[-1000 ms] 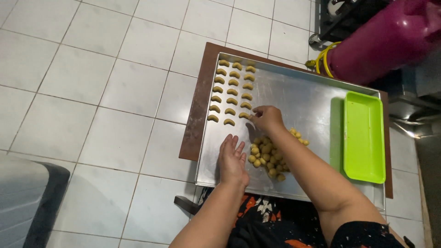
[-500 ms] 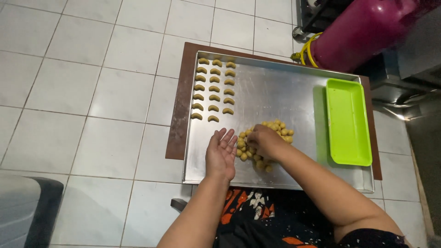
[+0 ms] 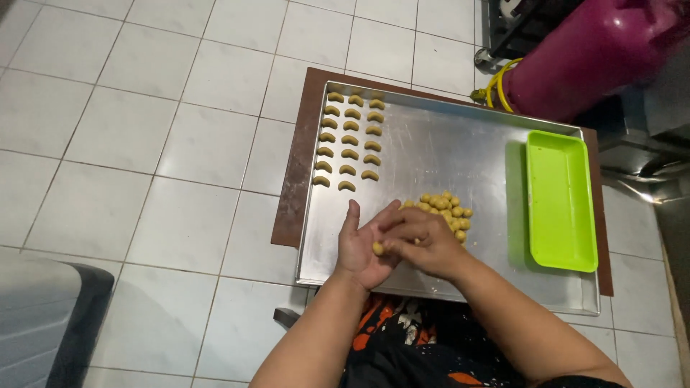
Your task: Shaping small balls of dough into crescent shapes and arranging them on a metal baking tray.
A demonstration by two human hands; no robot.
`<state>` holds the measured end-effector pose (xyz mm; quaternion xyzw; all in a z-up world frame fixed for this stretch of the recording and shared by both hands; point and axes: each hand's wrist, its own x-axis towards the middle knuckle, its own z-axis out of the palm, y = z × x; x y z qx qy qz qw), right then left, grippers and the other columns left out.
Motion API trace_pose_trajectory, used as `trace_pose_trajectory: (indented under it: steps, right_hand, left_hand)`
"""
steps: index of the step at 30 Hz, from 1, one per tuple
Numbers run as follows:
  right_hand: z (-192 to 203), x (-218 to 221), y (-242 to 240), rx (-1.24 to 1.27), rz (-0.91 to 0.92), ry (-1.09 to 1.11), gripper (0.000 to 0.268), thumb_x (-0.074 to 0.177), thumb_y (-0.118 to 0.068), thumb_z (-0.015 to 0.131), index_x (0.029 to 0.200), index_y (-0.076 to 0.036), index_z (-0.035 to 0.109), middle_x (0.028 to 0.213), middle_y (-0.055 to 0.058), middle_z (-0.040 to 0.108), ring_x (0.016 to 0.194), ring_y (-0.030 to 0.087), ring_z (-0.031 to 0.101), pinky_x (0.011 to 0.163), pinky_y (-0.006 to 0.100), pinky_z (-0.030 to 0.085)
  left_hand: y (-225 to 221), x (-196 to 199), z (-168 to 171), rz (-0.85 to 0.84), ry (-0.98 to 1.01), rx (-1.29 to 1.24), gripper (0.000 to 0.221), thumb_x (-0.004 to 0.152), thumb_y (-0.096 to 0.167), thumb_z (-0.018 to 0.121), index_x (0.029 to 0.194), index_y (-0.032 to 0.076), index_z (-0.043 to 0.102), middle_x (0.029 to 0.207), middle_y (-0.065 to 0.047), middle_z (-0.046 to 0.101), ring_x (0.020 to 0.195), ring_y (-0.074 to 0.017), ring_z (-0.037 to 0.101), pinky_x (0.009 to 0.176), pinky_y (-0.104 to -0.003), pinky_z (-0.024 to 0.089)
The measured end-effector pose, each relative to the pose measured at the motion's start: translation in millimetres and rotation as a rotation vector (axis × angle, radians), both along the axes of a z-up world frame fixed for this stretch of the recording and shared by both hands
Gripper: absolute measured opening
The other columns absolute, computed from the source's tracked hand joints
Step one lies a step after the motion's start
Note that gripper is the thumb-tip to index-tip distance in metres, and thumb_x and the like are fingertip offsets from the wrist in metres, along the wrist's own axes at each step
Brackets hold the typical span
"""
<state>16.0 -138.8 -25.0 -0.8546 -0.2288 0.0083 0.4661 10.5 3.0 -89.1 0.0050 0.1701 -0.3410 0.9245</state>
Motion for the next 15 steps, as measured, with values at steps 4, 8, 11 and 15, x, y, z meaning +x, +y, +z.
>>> trace_pose_trajectory:
  steps: [4, 8, 11, 15]
  right_hand:
    - [-12.1, 13.4, 6.7, -0.147, -0.050, -0.115, 0.050, 0.099, -0.055, 0.048, 0.119, -0.018, 0.074, 0.131, 0.012, 0.066, 0.120, 0.039, 0.062, 0.097, 0.044, 0.050]
    - [-37.8, -19.0, 40.8, -0.461, 0.153, -0.250, 0.101, 0.077, -0.058, 0.047, 0.160, -0.006, 0.027, 0.162, 0.030, 0.025, 0.145, 0.059, 0.014, 0.112, 0.063, 0.013]
    - [-33.9, -7.5, 33.1, -0.531, 0.031, -0.068, 0.104, 0.080, -0.061, 0.044, 0.165, -0.011, 0.013, 0.168, 0.027, 0.005, 0.150, 0.056, -0.006, 0.113, 0.070, -0.007]
    - [-27.8, -7.3, 24.7, -0.596, -0.098, 0.148, 0.111, 0.079, -0.040, 0.066, 0.163, -0.003, 0.004, 0.166, 0.034, -0.008, 0.146, 0.063, -0.011, 0.111, 0.078, -0.006]
  left_hand:
    - [0.8, -1.7, 17.7, -0.006, -0.030, -0.225, 0.097, 0.071, 0.091, 0.060, 0.126, 0.011, 0.060, 0.098, -0.004, 0.069, 0.093, -0.0236, 0.068, 0.088, -0.043, 0.054]
    - [13.2, -10.0, 58.9, 0.042, 0.121, 0.100, 0.097, 0.078, 0.091, 0.041, 0.141, 0.017, 0.051, 0.129, -0.001, 0.062, 0.120, -0.0240, 0.059, 0.113, -0.042, 0.040]
    - [9.7, -4.5, 54.8, 0.035, -0.019, 0.184, 0.120, 0.069, 0.100, 0.025, 0.157, 0.019, 0.035, 0.148, -0.011, 0.049, 0.136, -0.0317, 0.050, 0.120, -0.050, 0.032]
    - [-15.6, -7.9, 47.6, 0.021, -0.254, 0.217, 0.110, 0.074, 0.096, 0.023, 0.149, 0.022, 0.052, 0.143, -0.011, 0.059, 0.131, -0.0290, 0.056, 0.119, -0.043, 0.036]
